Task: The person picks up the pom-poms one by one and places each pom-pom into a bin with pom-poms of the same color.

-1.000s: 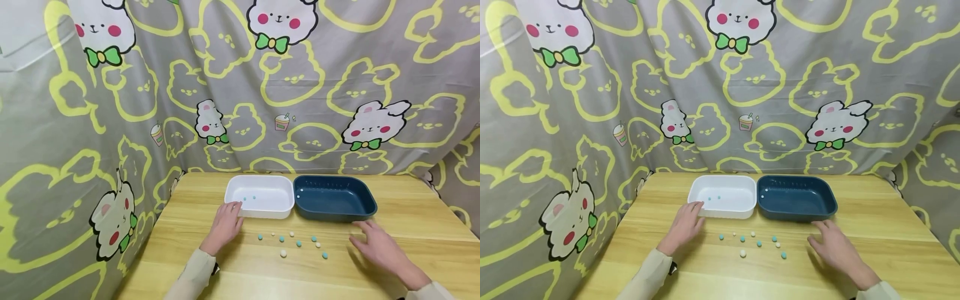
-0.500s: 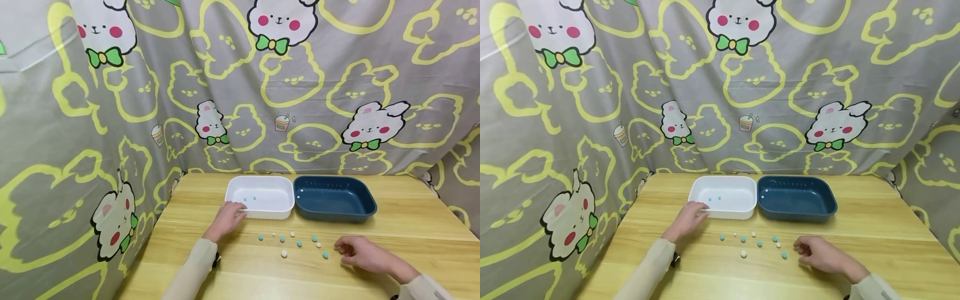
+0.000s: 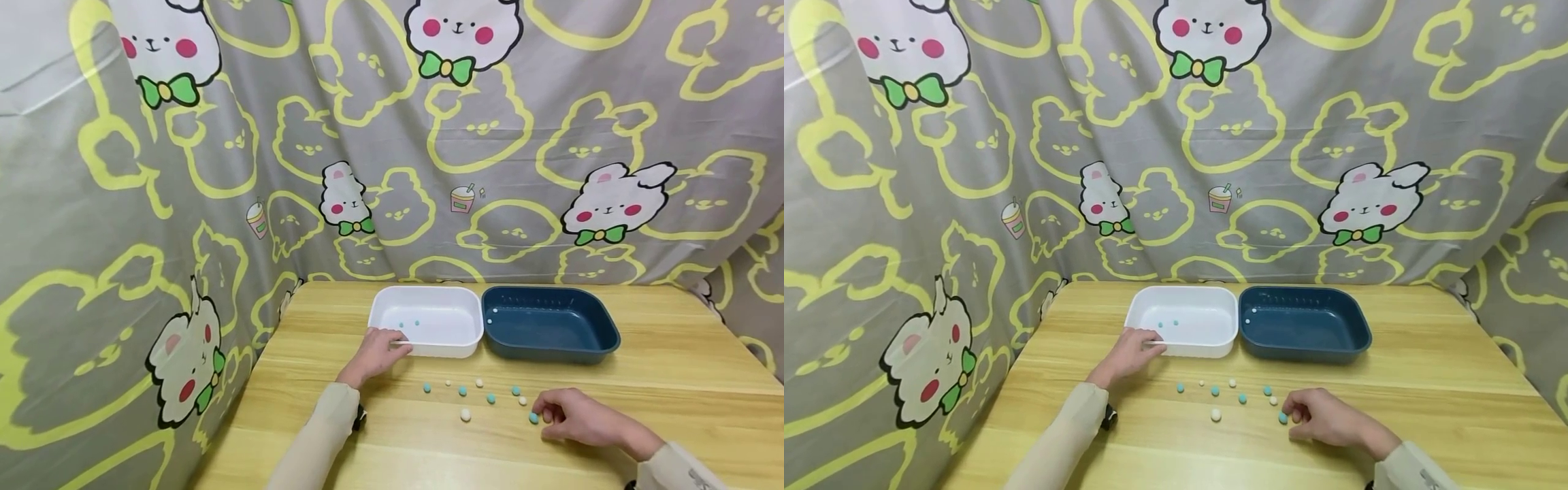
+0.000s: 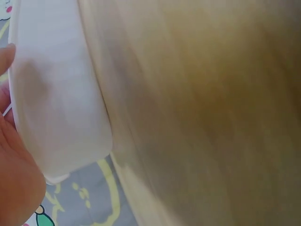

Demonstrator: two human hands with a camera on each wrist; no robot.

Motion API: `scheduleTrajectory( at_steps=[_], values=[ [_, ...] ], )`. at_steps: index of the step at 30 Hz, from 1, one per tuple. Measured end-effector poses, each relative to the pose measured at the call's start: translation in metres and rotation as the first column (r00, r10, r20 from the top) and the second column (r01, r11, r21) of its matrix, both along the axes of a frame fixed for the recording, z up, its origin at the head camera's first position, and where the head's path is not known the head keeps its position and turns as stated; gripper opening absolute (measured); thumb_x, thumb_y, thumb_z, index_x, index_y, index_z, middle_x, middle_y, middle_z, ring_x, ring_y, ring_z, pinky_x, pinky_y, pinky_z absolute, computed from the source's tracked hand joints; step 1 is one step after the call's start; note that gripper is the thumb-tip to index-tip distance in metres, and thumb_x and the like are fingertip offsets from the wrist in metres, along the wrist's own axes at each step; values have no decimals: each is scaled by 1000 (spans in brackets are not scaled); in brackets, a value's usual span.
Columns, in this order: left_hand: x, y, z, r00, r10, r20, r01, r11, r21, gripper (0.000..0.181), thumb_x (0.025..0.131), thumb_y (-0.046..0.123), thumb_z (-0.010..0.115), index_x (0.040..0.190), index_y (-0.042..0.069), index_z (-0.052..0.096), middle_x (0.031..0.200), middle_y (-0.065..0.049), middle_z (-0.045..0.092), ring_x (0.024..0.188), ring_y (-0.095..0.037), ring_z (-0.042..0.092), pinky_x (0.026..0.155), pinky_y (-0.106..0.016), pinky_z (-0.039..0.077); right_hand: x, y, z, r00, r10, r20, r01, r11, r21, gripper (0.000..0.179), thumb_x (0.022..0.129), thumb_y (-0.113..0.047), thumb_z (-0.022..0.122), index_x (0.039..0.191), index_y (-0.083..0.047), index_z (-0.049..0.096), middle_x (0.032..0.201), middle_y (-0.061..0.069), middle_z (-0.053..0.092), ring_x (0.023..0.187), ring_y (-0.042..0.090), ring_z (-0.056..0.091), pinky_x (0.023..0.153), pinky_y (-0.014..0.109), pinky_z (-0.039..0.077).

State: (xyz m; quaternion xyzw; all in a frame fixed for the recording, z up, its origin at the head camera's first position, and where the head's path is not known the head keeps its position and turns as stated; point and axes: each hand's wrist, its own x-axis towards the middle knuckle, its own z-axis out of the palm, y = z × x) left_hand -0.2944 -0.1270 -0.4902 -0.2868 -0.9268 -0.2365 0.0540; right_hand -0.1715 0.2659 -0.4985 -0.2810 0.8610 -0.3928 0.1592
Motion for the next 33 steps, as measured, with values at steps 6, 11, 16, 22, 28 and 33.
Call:
scheduleTrajectory(
  at_steps=[6,11,16,22,28,33],
  values=[
    [0,-1,1,999,-5,51,4,1000,24,21,92,37,60,90,20,72,90,10,70,81,-8,61,83,-34,31,-4,-5,-2,999,35,-14,-35,999,-40,17,84,-21,72,95,-12,62,76,-10,54,69,0,49,58,23,43],
    [0,-2,1,998,0,64,-1,1000,11,21,92,36,60,92,20,72,90,10,70,84,-9,62,85,-35,31,-7,-10,-4,998,62,-7,-62,996,-59,14,86,-20,70,95,-12,63,74,-11,56,67,0,50,57,22,44],
    [0,-1,1,999,-13,35,13,1000,11,18,91,33,63,91,18,72,89,9,71,85,-12,63,84,-36,31,-11,-13,-5,997,75,0,-75,996,-50,6,88,-14,68,92,-16,64,72,-12,55,64,-1,48,56,21,42],
    [-1,-1,1,999,-17,28,17,1000,12,17,91,32,63,90,18,72,88,9,71,84,-13,63,84,-36,31,-13,-15,-5,997,80,-5,-80,996,-43,5,88,-16,67,89,-17,63,71,-12,54,64,-2,47,55,21,41],
    [-1,-3,0,998,-10,63,11,1000,-12,18,91,34,63,92,18,73,89,10,71,84,-11,61,87,-36,30,-13,-15,-6,997,81,4,-81,996,-35,8,86,-15,69,87,-16,61,70,-13,52,64,-2,47,55,21,40],
    [-1,-2,1,999,-9,54,11,1000,-27,22,91,36,61,94,17,74,90,8,71,83,-12,60,85,-36,31,-15,-17,-6,997,80,8,-80,996,-32,9,85,-13,69,86,-15,60,70,-13,53,64,-2,47,55,21,40]
  ],
)
